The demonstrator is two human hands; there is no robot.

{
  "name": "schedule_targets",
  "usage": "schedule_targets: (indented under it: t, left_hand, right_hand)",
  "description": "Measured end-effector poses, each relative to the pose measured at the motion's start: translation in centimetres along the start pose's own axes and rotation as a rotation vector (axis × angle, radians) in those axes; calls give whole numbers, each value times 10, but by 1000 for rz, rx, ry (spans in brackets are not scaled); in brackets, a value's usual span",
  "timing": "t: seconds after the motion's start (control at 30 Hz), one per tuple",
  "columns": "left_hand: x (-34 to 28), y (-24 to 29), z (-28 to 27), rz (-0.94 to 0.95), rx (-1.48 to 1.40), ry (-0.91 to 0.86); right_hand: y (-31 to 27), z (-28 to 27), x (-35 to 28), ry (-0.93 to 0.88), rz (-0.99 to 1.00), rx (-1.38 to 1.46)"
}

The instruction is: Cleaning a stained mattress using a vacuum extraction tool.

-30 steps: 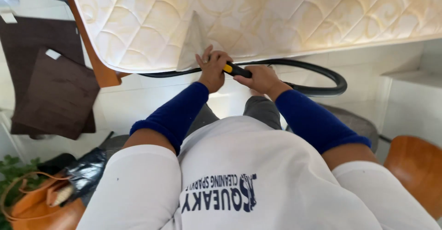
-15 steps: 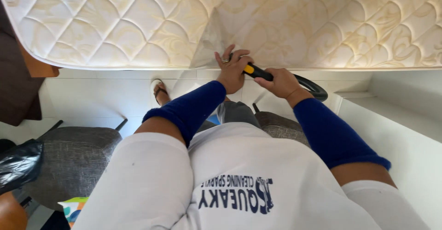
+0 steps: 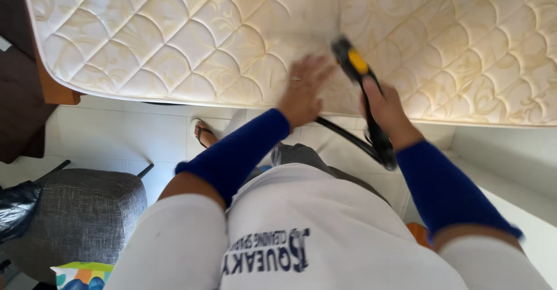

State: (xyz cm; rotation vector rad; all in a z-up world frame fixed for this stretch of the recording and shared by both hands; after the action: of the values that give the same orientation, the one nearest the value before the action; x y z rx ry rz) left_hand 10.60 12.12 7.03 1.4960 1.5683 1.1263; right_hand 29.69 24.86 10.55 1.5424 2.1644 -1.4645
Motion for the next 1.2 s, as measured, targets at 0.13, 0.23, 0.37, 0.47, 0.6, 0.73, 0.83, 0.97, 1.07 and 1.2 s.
schedule_targets:
  t: [0.13, 0.23, 0.37, 0.47, 0.6, 0.73, 0.83, 0.97, 1.07, 1.2]
  left_hand:
    - [-72, -85, -63, -296, 184, 202]
    - [-156, -123, -112, -522, 194, 265]
    - [-256, -195, -141, -825, 194, 222]
    - [-263, -217, -169, -1097, 197, -51]
    - [-235, -223, -182, -889, 348, -179]
    - [-164, -227, -202, -739, 385, -229]
    - [-120, -215, -203, -663, 464, -270]
    - [-91, -208, -200, -616, 521, -263]
    - [-92, -206, -218, -737, 524, -241]
    - [-111, -273, -256, -906, 532, -54]
  right_hand:
    - [-99, 29, 133, 141, -47, 136]
    - [-123, 64, 223, 202, 69, 189]
    - [-99, 97, 185, 166, 41, 110]
    - [-77, 110, 137, 232, 10, -1]
    - [-12, 155, 47, 208, 97, 83]
    - [25, 206, -25, 218, 176, 152]
    - [33, 231, -74, 187, 270, 261]
    - [57, 244, -117, 233, 294, 235]
    - [52, 219, -131, 283, 298, 375]
    - [-20, 165, -87, 260, 197, 425]
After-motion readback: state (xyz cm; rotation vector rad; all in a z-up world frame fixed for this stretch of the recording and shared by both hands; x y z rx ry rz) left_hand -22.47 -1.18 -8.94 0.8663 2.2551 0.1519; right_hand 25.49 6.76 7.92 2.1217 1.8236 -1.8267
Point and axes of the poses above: each hand's wrist, its own x-axis towards the middle knuckle, its own z-axis out of the palm, y = z × x, the point moved 3 cm from there along x, towards the middle knuckle, and after that the axes turned 15 degrees about -x, right-handed, at the moved point
